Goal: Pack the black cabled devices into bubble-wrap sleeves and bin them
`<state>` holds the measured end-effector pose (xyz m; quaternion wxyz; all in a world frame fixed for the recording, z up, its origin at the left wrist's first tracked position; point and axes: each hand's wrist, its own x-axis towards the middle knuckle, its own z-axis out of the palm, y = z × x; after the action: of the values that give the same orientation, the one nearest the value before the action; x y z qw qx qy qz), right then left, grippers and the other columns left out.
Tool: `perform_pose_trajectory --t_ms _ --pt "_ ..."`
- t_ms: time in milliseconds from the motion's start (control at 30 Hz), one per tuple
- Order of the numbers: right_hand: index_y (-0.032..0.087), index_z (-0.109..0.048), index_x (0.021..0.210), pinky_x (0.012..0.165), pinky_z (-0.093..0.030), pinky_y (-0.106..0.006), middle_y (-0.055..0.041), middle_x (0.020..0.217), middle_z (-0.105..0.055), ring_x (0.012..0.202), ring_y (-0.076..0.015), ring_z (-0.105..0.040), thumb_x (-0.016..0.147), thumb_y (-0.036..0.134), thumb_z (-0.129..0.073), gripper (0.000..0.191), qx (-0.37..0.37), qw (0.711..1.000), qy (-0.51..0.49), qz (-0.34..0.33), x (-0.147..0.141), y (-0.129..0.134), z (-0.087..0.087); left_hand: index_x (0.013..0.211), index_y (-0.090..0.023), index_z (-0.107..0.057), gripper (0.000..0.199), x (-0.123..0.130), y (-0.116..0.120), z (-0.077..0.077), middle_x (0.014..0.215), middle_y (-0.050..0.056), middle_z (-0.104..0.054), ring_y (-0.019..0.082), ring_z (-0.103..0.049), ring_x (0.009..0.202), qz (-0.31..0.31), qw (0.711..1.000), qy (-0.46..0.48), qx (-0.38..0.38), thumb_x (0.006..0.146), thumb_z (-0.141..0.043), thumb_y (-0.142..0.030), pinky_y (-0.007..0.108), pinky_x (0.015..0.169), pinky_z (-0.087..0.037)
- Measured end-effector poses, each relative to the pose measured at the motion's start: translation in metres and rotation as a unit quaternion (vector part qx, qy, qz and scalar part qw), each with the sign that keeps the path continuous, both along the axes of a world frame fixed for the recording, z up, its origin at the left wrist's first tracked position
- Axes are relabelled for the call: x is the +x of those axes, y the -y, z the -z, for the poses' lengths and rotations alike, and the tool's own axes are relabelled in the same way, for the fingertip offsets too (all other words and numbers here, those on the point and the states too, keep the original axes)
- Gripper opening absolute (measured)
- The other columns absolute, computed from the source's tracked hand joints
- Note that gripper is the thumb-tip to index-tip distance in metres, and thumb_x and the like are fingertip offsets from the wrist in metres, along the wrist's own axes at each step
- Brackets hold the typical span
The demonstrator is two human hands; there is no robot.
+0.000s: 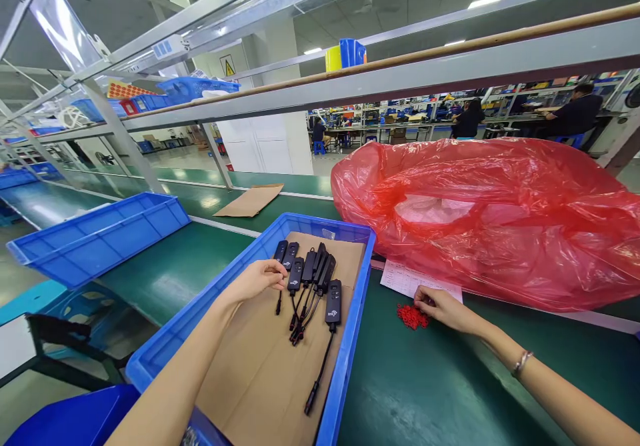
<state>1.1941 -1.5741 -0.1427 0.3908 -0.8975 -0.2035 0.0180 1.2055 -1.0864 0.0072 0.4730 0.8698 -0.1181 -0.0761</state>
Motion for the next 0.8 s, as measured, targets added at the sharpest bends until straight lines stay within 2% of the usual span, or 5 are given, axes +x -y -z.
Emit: perform_pose_trajectory --t_ms 200,300,433,567,800 --pt "0.016 -0.065 0.106 0.074 -0.058 -0.035 -0.0009 0.090 -0.067 0.076 -0.0157 -0.066 0.102 0.049 -0.060 0.033 0.054 0.996 -0.064 -0.003 0.000 0.001 0.000 0.090 -0.019 -0.071 0.022 -0.001 -0.004 -0.003 0.085 0.003 -0.072 0.022 -0.068 0.083 0.031 0.994 0.037 0.103 0.075 -0.061 -0.033 0.033 0.081 -0.054" --pt "0.017 -0.065 0.100 0.075 -0.057 -0.036 -0.0006 0.087 -0.067 0.076 -0.0159 -0.066 0.100 0.053 -0.060 0.037 0.056 0.996 -0.073 -0.005 0.000 0.002 -0.001 0.092 -0.020 -0.072 0.023 -0.002 -0.005 -0.004 0.094 0.004 -0.074 0.023 -0.067 0.090 0.056 0.986 0.054 0.147 0.076 -0.058 -0.028 0.030 0.083 -0.051" --pt "0.020 -0.060 0.086 0.069 -0.056 -0.035 -0.0008 0.078 -0.065 0.069 -0.0168 -0.065 0.091 0.072 -0.058 0.052 0.050 0.996 -0.072 0.007 -0.001 0.002 -0.002 0.094 -0.020 -0.073 0.025 -0.003 -0.005 -0.002 0.094 0.003 -0.075 0.021 -0.067 0.089 0.090 0.976 0.047 0.192 0.076 -0.056 -0.021 0.027 0.081 -0.050" --pt "0.025 -0.057 0.077 0.063 -0.058 -0.039 -0.0073 0.075 -0.067 0.067 -0.0230 -0.066 0.079 0.090 -0.050 0.065 0.043 0.997 -0.059 0.027 -0.001 0.000 -0.005 0.097 -0.019 -0.074 0.026 -0.002 -0.008 0.002 0.094 0.002 -0.074 0.019 -0.066 0.090 0.105 0.967 0.035 0.228 0.078 -0.056 -0.016 0.024 0.082 -0.050" --pt "0.024 -0.063 0.087 0.062 -0.058 -0.035 -0.0077 0.081 -0.069 0.068 -0.0228 -0.065 0.083 0.090 -0.042 0.069 0.027 0.999 -0.012 0.040 -0.004 0.004 -0.015 0.094 -0.019 -0.075 0.046 -0.003 -0.010 0.013 0.099 0.002 -0.069 0.015 -0.063 0.083 0.167 0.946 -0.008 0.276 0.060 -0.054 0.004 0.021 0.075 -0.050"
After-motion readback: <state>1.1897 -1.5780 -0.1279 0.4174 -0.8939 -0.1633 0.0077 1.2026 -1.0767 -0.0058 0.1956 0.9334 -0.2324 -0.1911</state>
